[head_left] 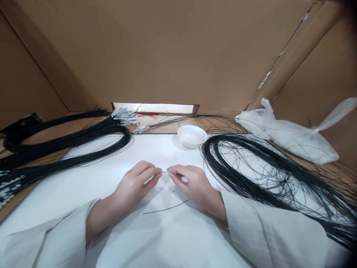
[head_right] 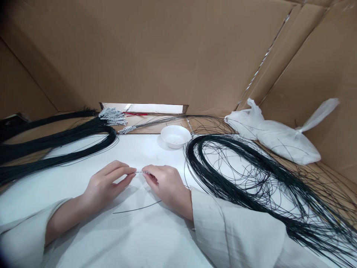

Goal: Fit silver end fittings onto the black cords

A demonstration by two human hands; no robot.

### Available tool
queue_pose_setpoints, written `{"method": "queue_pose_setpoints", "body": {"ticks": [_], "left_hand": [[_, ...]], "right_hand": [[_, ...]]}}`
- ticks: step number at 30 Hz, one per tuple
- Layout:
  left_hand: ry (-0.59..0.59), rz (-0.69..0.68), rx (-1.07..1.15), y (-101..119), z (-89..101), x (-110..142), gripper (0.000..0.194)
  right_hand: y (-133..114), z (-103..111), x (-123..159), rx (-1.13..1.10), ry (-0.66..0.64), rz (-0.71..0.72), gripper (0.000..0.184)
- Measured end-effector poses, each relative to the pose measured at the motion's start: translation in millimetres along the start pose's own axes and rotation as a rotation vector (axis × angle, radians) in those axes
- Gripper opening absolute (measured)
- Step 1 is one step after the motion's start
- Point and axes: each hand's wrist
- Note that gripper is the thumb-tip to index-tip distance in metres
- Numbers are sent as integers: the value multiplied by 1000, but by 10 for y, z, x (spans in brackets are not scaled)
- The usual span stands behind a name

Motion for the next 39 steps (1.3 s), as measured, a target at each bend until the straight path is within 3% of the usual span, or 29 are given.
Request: {"method": "queue_pose_setpoints", "body": {"ticks": [8,16,21,24,27,29,33,39], "left_hand": [[-28,33,24,16,15,-6,11],[1,117,44,48,46,-32,6],[11,167,-22,-54,56,-76,6],[-44,116,-127,-50,63,-110,26],[-109,-22,-242,69,12,-110,43],[-156,-101,-294,172,-63,-83,43],[-276,-17,-381,312,-151,-22,43],[-415,-88,-501,329,177,-137,19]], "right_hand": [[0,-5,15,-30,15,1,15],[12,-2,0,-161,35,-151,26],[33,21,-24,-151,-6,-209,17],[38,25,-21,-112,-28,-166,21],[27,12,-11,-117,-69,-82,20],[6,0,-9,-142,-123,-43,19],[-64,-2,-27,-227,-173,-42,16],[-110,117,-128,-299,-172,-103,23]]}}
Point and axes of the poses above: each hand's wrist, its own x-axis away from the middle knuckle, its own z-axis out of the back of the hand, y = z × x, and after that the axes turned 8 degrees about z, right-handed
